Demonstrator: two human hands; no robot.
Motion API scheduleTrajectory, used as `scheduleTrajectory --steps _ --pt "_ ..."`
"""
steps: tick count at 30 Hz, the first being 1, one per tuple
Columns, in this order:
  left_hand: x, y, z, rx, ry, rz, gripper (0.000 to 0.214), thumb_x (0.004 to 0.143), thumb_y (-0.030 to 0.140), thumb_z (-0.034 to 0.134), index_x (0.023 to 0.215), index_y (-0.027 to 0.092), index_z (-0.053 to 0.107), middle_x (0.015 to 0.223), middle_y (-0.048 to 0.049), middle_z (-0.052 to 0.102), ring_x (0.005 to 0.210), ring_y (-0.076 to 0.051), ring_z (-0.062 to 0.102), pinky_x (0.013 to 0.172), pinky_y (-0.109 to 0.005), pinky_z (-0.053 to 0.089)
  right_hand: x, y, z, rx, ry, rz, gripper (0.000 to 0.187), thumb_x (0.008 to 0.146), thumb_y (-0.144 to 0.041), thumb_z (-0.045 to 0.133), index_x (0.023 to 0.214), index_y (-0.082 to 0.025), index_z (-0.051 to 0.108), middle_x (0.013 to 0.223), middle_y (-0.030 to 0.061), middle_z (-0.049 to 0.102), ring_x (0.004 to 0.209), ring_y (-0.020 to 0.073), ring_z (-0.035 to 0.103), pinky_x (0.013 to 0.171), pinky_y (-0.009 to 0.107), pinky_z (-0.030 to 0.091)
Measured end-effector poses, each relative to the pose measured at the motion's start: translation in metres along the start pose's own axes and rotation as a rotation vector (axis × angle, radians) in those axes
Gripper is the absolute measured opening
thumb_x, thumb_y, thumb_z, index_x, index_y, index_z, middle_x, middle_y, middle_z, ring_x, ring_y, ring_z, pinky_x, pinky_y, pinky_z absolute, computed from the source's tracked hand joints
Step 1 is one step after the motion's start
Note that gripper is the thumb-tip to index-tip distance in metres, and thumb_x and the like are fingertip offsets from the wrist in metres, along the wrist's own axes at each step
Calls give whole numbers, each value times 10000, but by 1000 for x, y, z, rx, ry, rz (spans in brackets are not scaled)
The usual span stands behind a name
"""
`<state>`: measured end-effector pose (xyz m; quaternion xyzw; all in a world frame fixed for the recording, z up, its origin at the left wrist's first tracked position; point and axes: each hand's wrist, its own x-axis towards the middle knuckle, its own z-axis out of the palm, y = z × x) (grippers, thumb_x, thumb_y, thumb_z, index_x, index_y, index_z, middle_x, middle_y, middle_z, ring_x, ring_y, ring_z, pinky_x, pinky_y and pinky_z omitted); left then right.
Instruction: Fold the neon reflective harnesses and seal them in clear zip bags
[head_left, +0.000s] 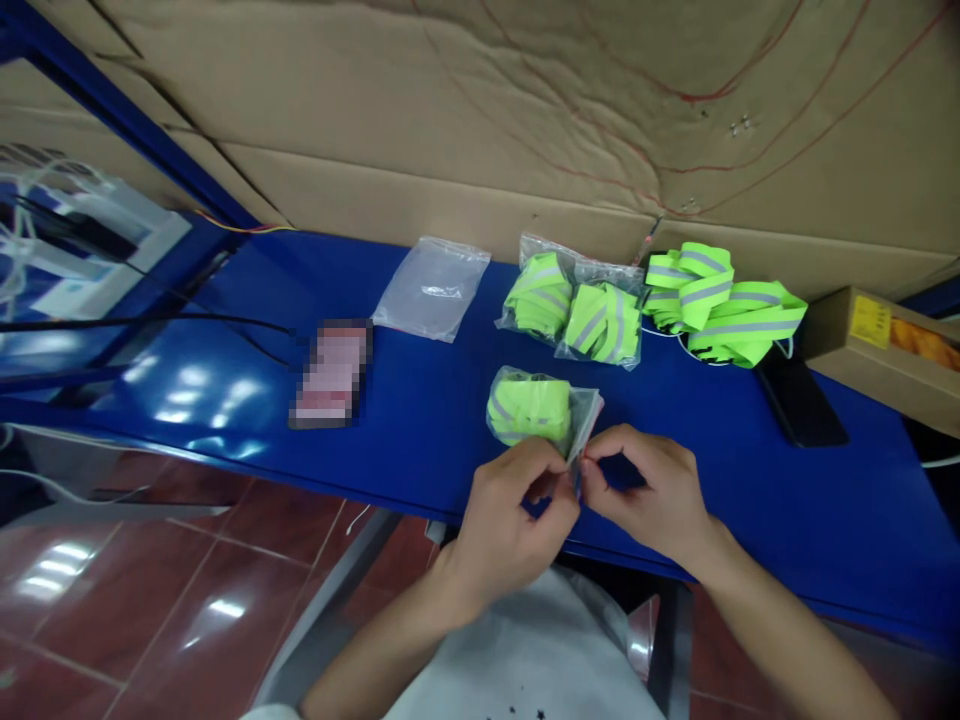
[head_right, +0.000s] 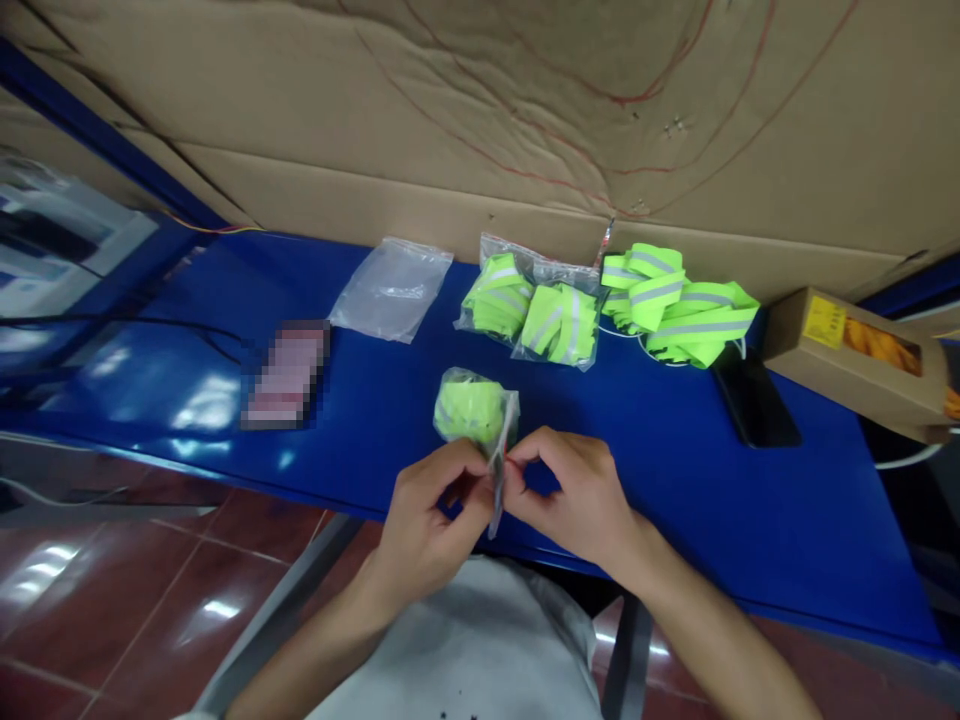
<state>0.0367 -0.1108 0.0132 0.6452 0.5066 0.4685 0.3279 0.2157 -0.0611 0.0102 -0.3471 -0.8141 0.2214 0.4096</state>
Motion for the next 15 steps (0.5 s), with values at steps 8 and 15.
scheduleTrajectory --steps 8,15 --pt "7 -17 -10 -460 479 -43 138 879 139 594 756 199 603 761 2 617 751 -151 592 725 -274 481 -1 4 -9 7 56 118 111 902 -135 661 837 -209 610 718 -53 680 600 71 631 605 175 474" --pt "23 2 -26 -1034 507 -259 202 779 274 680 644 207 545 607 19 547 636 -154 597 664 -270 550 0 22 5 394 -97 627 433 1052 -545 506 1327 -254 670 1246 79 740 1100 207 719 937 334 580"
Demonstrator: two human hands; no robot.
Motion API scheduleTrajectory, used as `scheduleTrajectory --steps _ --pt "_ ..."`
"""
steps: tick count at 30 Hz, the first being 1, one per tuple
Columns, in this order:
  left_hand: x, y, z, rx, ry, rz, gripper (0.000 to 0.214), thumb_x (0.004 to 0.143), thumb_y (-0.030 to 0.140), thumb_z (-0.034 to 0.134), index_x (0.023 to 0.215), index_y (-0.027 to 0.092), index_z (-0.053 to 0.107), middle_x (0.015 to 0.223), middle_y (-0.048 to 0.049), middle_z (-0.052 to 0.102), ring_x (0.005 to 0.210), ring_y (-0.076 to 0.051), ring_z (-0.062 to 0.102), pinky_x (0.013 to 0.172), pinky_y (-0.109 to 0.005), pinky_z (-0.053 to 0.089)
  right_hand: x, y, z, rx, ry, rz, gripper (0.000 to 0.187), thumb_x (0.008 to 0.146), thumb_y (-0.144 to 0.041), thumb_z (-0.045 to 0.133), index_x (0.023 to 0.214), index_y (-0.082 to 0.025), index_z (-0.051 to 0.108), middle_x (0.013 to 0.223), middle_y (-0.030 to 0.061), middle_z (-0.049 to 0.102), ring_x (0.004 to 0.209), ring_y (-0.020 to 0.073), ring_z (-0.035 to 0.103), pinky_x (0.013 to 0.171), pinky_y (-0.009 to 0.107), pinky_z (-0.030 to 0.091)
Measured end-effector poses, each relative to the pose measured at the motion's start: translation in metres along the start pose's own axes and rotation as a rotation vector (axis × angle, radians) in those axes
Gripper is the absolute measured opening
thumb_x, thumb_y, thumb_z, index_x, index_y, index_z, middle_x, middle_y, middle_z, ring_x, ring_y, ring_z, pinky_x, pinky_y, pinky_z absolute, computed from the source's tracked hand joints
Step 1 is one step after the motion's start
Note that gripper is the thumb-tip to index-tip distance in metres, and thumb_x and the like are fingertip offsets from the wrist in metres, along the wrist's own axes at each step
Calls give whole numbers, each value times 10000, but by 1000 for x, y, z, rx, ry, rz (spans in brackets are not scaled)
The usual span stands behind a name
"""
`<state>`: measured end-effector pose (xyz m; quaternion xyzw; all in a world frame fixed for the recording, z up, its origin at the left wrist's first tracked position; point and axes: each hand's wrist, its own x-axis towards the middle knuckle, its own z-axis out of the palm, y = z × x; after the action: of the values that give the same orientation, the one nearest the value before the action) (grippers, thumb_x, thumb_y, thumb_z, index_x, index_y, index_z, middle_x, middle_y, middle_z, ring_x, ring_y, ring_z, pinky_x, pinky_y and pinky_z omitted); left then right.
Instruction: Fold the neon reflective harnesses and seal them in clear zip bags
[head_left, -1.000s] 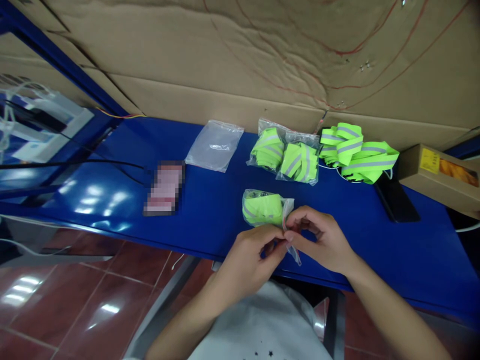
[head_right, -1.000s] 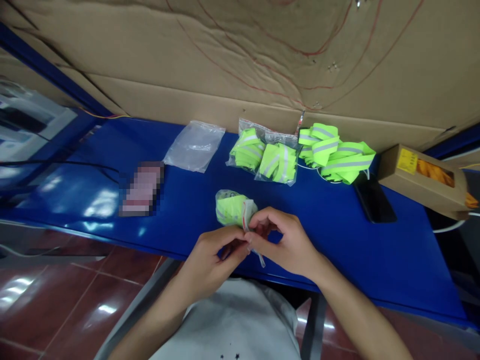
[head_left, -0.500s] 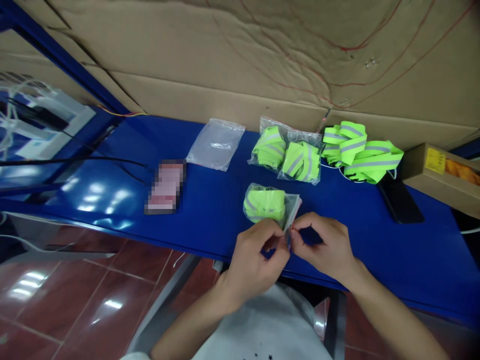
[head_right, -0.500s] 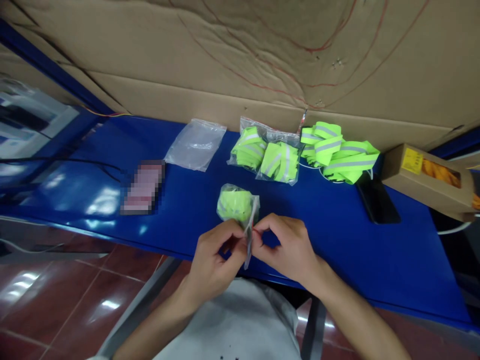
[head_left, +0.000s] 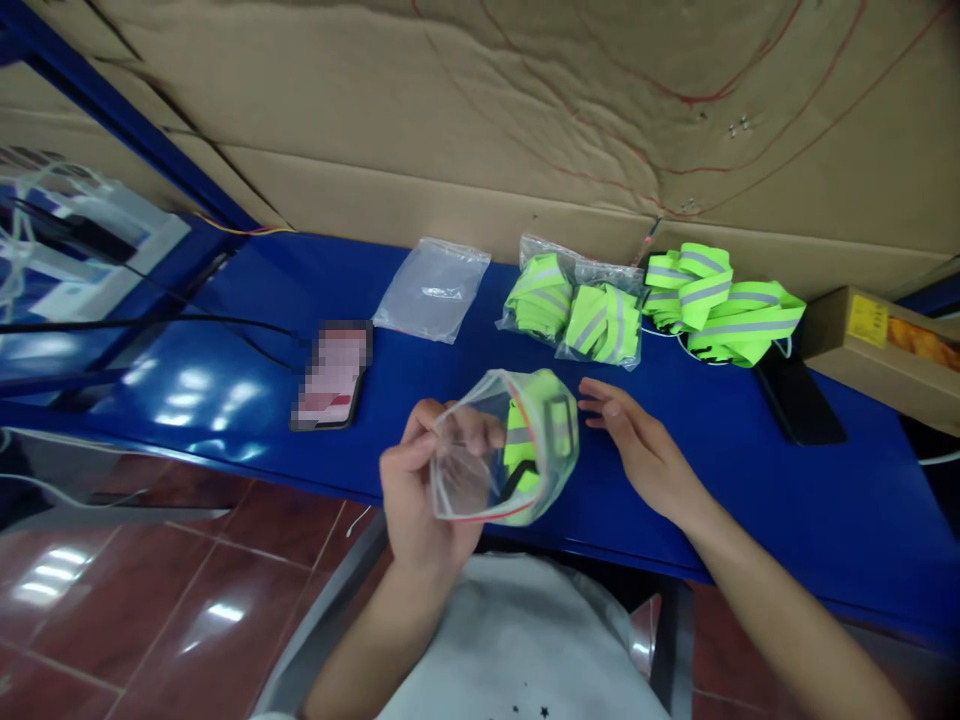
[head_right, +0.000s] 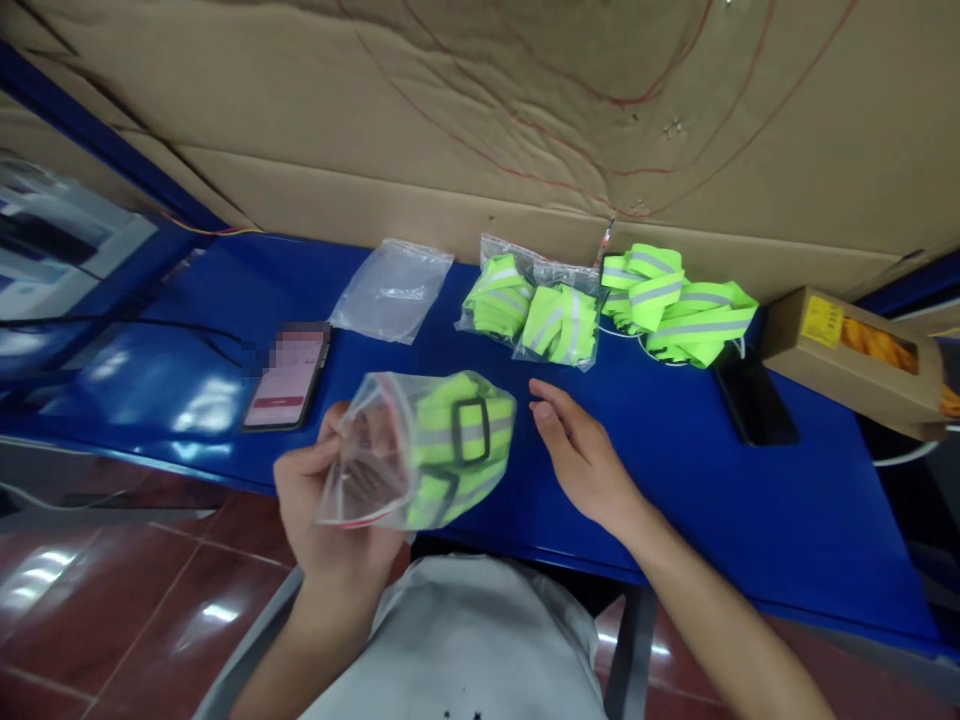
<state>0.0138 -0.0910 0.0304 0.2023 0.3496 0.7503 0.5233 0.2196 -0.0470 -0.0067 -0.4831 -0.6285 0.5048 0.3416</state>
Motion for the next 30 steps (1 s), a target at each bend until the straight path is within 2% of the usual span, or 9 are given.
scheduleTrajectory --steps 3,5,8,10,14,17,22,26,30 --pt "3 8 -1 -80 46 -153 234 728 311 732 639 215 537 632 19 547 620 -147 582 605 -246 543 4 4 5 199 -228 87 562 1023 -662 466 1208 -214 750 1051 90 787 954 226 748 855 365 611" --pt "5 7 -7 -85 65 -197 252 725 340 766 660 215 557 642 29 554 587 -125 558 558 -218 518 5 3 4 281 -257 70 586 1000 -692 483 1050 -190 783 871 69 772 780 202 729 748 338 607" --pt "5 -5 -21 6 121 -132 228 760 312 815 773 212 610 717 48 623 598 -97 584 552 -173 490 5 -1 -6 206 58 -70 411 932 -609 675 960 -205 749 779 14 724 655 147 649 625 257 537" --pt "3 -17 -31 83 94 -117 240 770 272 850 900 228 652 860 38 703 729 -109 668 657 -178 531 2 -9 -16 69 279 -188 291 913 -508 745 923 -219 713 735 -18 687 615 127 601 562 223 474" --pt "-9 -42 -41 217 -86 -282 340 870 363 810 1182 252 729 1235 -44 743 1206 -219 674 1048 -315 515 -10 -40 -30 -359 395 -436 183 877 -383 813 864 -233 710 726 -35 687 588 118 579 572 232 451" --pt "-21 -54 -39 242 -172 -362 340 919 361 759 1243 261 744 1394 -64 683 1382 -275 564 1161 -388 442 -17 -69 -35 -630 505 -594 159 865 -343 834 846 -245 711 693 -38 680 540 111 533 528 252 391" --pt "-30 -63 -35 25 -142 -434 265 900 296 759 1161 265 787 1252 -58 745 1298 -263 623 1197 -436 409 -11 -97 -39 -804 161 -701 261 1006 -321 668 775 -215 606 636 -35 607 518 95 522 526 235 380" --pt "-28 -60 -43 160 -113 -198 119 908 329 765 960 243 830 1320 -60 685 1311 -254 593 1140 -355 453 -14 -92 -37 -861 297 -708 366 1010 -391 661 709 -212 554 536 -62 505 452 80 431 490 237 329" --pt "-24 -53 -51 163 -169 -254 266 798 334 875 1043 257 807 1099 -45 710 980 -198 680 886 -311 587 -28 -67 -32 -788 412 -632 391 1004 -454 649 693 -225 590 536 -48 542 450 96 430 481 261 325"
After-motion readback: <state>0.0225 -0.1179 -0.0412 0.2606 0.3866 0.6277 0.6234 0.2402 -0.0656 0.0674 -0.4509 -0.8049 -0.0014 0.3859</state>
